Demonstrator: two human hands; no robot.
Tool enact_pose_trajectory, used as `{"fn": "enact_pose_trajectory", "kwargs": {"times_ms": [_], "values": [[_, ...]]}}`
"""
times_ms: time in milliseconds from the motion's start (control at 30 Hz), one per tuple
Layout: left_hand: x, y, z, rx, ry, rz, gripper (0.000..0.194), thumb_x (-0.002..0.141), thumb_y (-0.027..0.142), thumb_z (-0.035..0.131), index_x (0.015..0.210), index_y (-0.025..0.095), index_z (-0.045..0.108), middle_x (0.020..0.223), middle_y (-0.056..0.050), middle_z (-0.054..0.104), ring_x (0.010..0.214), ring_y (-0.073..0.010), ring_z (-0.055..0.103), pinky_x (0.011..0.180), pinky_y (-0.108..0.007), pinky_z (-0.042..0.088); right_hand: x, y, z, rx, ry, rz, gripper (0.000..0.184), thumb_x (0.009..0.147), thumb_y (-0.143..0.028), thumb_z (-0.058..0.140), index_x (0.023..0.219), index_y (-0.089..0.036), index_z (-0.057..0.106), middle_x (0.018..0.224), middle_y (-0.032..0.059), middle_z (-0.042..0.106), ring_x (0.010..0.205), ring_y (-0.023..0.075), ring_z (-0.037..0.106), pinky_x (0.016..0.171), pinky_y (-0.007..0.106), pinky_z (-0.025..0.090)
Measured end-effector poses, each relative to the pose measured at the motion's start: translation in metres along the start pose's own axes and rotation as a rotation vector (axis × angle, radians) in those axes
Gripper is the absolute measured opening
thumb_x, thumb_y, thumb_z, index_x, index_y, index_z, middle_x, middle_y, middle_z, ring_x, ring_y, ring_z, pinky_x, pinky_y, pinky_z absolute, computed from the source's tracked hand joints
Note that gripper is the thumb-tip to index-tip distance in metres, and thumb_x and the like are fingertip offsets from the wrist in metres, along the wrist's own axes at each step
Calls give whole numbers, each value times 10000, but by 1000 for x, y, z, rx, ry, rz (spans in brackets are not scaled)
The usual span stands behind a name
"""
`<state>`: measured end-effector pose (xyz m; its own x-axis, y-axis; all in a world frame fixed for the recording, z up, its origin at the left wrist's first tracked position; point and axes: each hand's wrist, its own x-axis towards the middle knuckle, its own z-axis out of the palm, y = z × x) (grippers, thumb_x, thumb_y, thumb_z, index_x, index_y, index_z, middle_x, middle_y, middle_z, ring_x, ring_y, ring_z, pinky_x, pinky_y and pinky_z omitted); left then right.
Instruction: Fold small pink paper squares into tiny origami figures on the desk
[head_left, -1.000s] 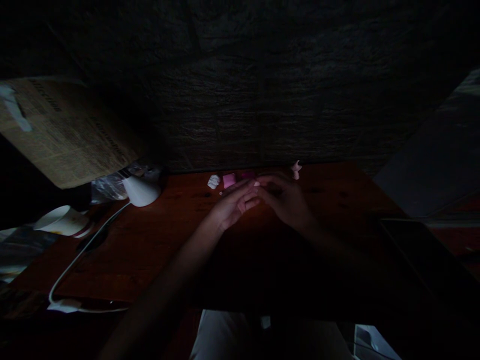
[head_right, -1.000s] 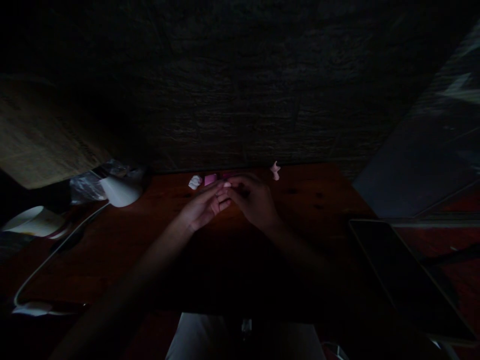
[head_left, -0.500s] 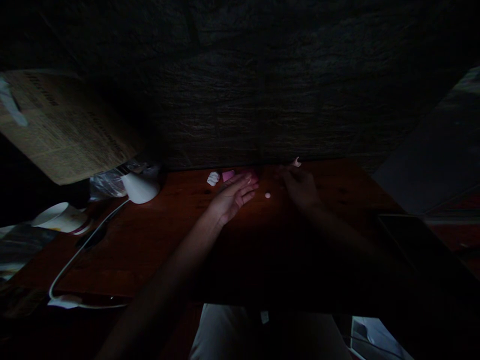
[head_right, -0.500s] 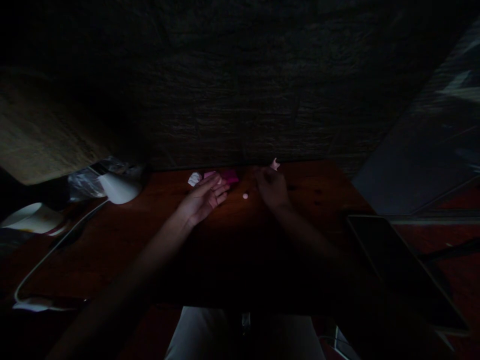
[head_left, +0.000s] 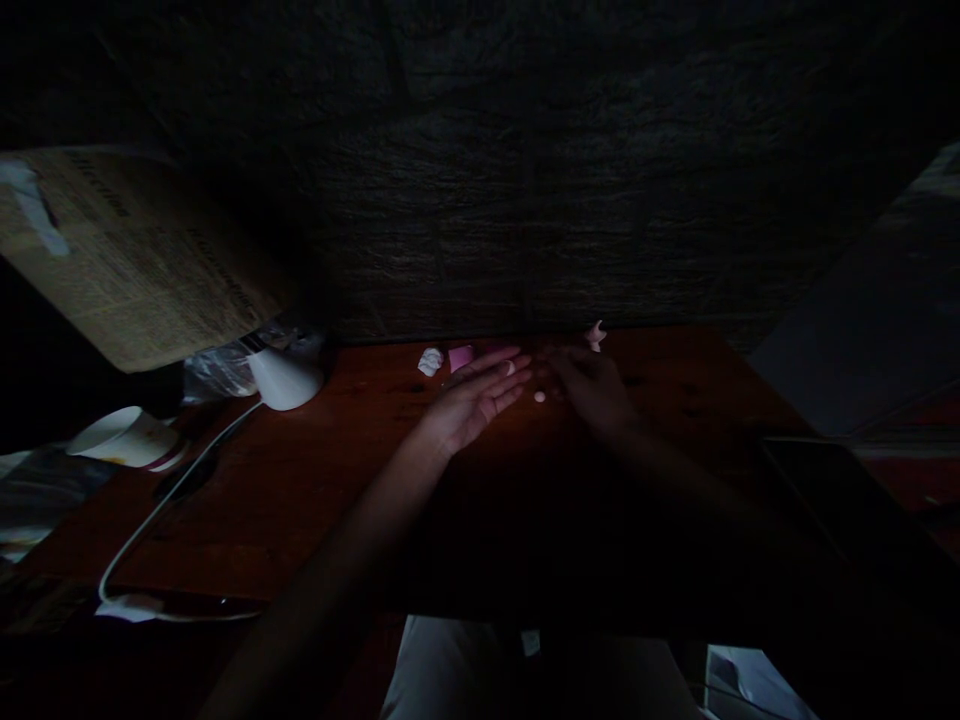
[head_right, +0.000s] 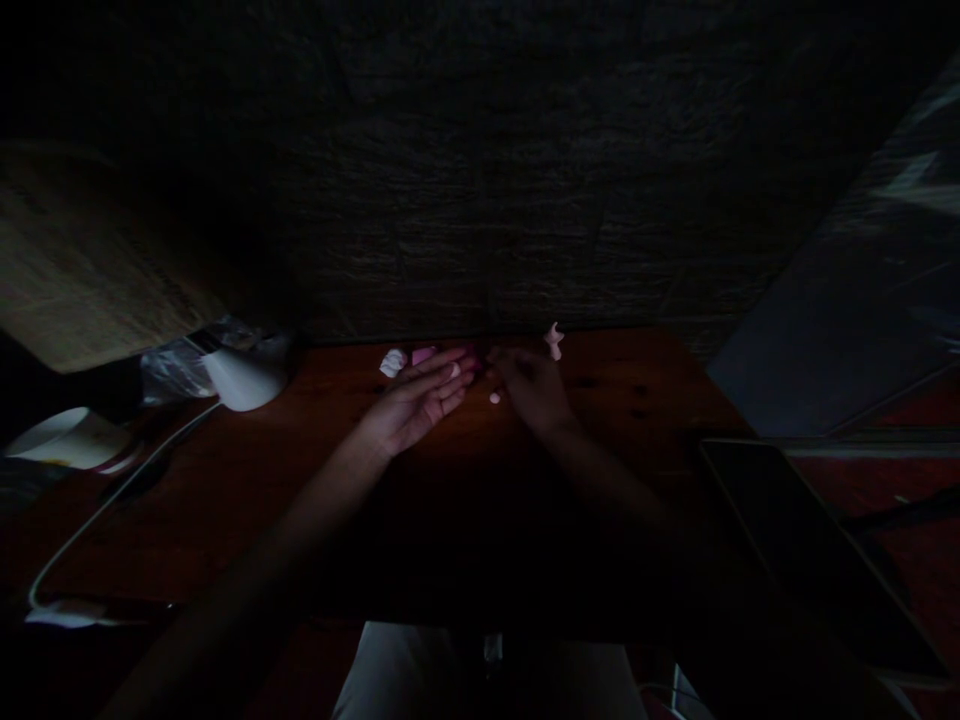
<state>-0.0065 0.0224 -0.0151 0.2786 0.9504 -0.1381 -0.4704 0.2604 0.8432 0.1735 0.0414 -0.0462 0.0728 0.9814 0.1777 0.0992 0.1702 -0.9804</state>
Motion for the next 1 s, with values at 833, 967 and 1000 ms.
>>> {"fn": "enact_pose_trajectory", "kwargs": {"times_ms": [833, 967, 1000], "values": [[3, -2, -2, 67, 92, 22, 244, 747, 234, 923, 820, 154, 705, 782, 9, 778, 567, -58, 669, 570, -154, 542, -16, -15, 10, -4, -195, -242, 276, 931, -457, 641, 979, -227, 786, 996, 44, 808, 951, 222, 750, 781, 324, 570], [5, -3, -1, 125, 141, 0, 307, 858, 417, 833, 804, 138, 718, 707, -18, 749, 538, -70, 655, 543, -163, 529, -16, -13, 12, -10, -142, -151, 331, 952, -498, 607, 895, -220, 777, 843, 39, 783, 818, 200, 736, 724, 306, 560], [6, -4, -1, 140, 146, -7, 361, 880, 473, 801, 789, 134, 716, 671, -22, 733, 529, -76, 651, 538, -168, 529, -16, -13, 12, -11, -142, -124, 342, 951, -510, 606, 890, -218, 773, 830, 41, 781, 784, 194, 731, 694, 298, 554]]}}
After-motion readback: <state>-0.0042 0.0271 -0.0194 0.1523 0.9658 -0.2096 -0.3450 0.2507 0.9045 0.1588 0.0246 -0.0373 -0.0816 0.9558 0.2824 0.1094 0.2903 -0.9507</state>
